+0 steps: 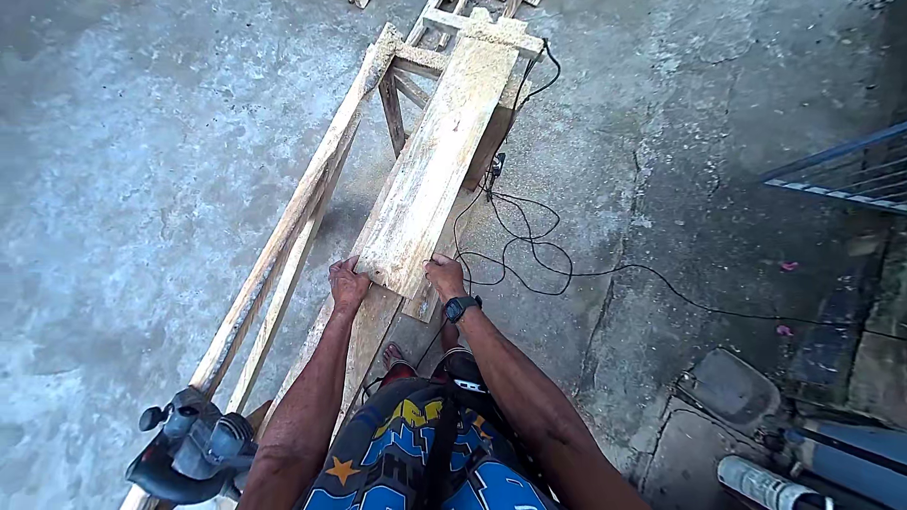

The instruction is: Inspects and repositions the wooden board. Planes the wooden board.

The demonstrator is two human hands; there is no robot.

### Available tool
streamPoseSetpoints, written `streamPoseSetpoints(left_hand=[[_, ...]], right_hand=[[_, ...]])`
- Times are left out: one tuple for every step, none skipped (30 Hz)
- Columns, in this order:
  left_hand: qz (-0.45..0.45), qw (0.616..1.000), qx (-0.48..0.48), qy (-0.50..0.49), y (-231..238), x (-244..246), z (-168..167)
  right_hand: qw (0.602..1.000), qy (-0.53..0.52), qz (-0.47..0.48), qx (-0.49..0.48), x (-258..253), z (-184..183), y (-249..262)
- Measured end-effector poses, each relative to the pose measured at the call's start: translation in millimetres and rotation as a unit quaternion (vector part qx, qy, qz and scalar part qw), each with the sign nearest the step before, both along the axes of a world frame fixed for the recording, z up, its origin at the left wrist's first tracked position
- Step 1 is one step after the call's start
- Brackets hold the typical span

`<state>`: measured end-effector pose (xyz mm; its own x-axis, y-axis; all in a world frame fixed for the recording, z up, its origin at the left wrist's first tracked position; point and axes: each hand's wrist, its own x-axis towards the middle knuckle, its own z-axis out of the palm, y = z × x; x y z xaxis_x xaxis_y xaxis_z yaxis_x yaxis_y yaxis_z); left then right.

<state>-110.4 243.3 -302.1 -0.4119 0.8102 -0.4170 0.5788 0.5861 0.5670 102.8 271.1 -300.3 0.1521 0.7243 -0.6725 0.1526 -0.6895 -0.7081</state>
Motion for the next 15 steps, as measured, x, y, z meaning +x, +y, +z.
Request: streamPoseSetpoints(left_hand=[[-0.017,1.0,-0.004,0.014,-2.6,-0.3,0.4],[-0.028,1.0,0.002,0.01,-9.2,-0.3,3.6],[-0.03,0.999,0.022,0.002,-22.2,0.1,10.1],[-0.027,0.998,0.053,0.007,-39.6,-0.3,21.7],[-0.022,0.995,0.086,0.036,-60.5,-4.5,37.5],[-0.008,0.989,0.119,0.083,-85.4,-13.3,54.5],[0.019,0.979,0.148,0.136,-113.2,-26.1,71.6],[0.053,0.965,0.172,0.189,-142.8,-42.5,87.9],[0.088,0.948,0.191,0.24,-172.9,-61.9,102.8],[0.126,0.927,0.203,0.289,-202.4,-83.4,113.2],[0.17,0.905,0.196,0.336,-230.8,-104.6,118.2],[0.219,0.889,0.178,0.361,-257.4,-123.8,117.9],[0.27,0.88,0.143,0.364,-282.0,-140.7,112.4],[0.316,0.875,0.095,0.354,-305.3,-155.7,101.1],[0.355,0.871,0.046,0.336,-325.5,-168.5,87.3]], right_hand=[[1.0,-0.01,0.02,0.005,1.4,-1.2,0.9],[1.0,-0.005,0.025,0.01,3.5,-2.4,0.1],[1.0,0.014,0.014,0.018,6.5,-4.8,-3.0],[0.999,0.045,-0.011,0.027,9.0,-6.9,-5.8],[0.996,0.079,-0.036,0.034,9.7,-8.4,-8.2],[0.992,0.107,-0.054,0.037,9.5,-9.7,-11.6],[0.99,0.125,-0.059,0.033,10.1,-11.6,-15.7],[0.989,0.133,-0.055,0.023,11.4,-15.3,-20.8],[0.99,0.135,-0.045,0.005,12.5,-20.8,-27.4],[0.99,0.137,-0.034,-0.026,12.7,-26.6,-34.8],[0.988,0.138,-0.022,-0.068,12.4,-31.4,-43.3],[0.985,0.134,-0.006,-0.111,11.6,-33.8,-52.8],[0.981,0.117,0.026,-0.152,10.2,-33.8,-61.4],[0.974,0.087,0.085,-0.19,8.7,-34.1,-68.1],[0.961,0.045,0.164,-0.219,5.5,-36.3,-74.3]])
